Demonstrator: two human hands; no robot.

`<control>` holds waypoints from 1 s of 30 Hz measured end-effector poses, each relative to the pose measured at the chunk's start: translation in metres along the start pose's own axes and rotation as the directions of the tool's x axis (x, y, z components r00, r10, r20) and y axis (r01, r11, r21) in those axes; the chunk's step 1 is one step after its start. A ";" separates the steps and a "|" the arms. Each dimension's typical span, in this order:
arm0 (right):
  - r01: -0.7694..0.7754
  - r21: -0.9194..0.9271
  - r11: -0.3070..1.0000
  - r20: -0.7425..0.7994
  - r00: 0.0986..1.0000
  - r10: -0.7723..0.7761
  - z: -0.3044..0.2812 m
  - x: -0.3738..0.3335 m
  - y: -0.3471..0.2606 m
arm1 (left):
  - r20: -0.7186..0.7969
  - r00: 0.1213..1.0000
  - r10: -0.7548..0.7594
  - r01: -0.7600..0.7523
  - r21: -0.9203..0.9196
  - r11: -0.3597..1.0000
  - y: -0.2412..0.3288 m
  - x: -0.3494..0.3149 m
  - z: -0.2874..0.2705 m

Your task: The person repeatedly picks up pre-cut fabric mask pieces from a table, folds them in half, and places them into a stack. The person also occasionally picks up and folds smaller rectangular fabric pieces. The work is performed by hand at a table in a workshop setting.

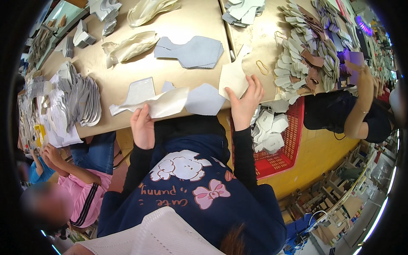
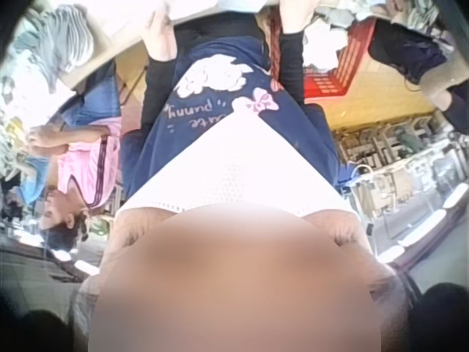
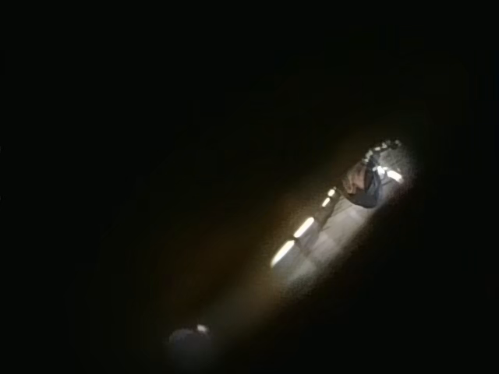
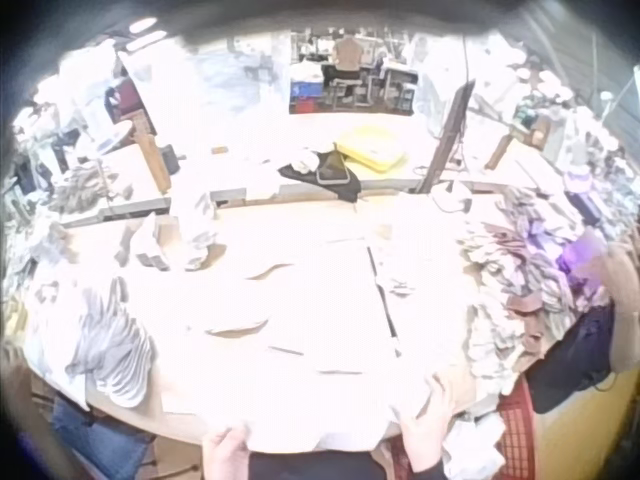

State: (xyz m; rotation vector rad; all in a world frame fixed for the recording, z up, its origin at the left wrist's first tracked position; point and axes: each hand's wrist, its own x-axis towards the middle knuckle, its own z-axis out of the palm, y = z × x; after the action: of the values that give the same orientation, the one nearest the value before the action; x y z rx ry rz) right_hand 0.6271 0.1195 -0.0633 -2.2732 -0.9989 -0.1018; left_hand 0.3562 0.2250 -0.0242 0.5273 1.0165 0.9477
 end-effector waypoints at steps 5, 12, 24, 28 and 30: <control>-0.301 0.493 0.816 0.062 0.948 0.312 -0.018 0.033 0.022 | 0.148 0.969 -0.196 0.193 0.036 0.981 -0.002 0.005 0.035; -0.017 0.394 0.919 0.239 0.967 -0.084 -0.080 0.058 -0.049 | 0.248 0.934 -0.258 0.210 0.204 0.956 -0.021 0.001 0.044; -0.056 0.515 0.855 0.545 0.791 -0.277 -0.025 0.005 -0.118 | 0.655 0.736 0.170 -0.648 0.610 0.456 -0.007 -0.004 0.007; -0.383 0.437 0.814 0.690 0.724 -0.030 -0.033 0.026 -0.108 | 0.775 0.567 0.280 -0.797 0.601 -0.050 0.001 0.027 -0.010; -0.485 0.333 0.809 0.811 0.584 0.017 -0.030 0.034 -0.109 | 0.789 0.533 0.305 -0.776 0.600 -0.195 -0.002 0.036 -0.015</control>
State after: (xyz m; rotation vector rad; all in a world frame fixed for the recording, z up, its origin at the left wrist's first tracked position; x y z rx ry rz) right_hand 0.5820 0.1781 0.0283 -1.8635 -0.8905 1.2734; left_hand 0.3505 0.2540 -0.0493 2.5229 0.8681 0.7107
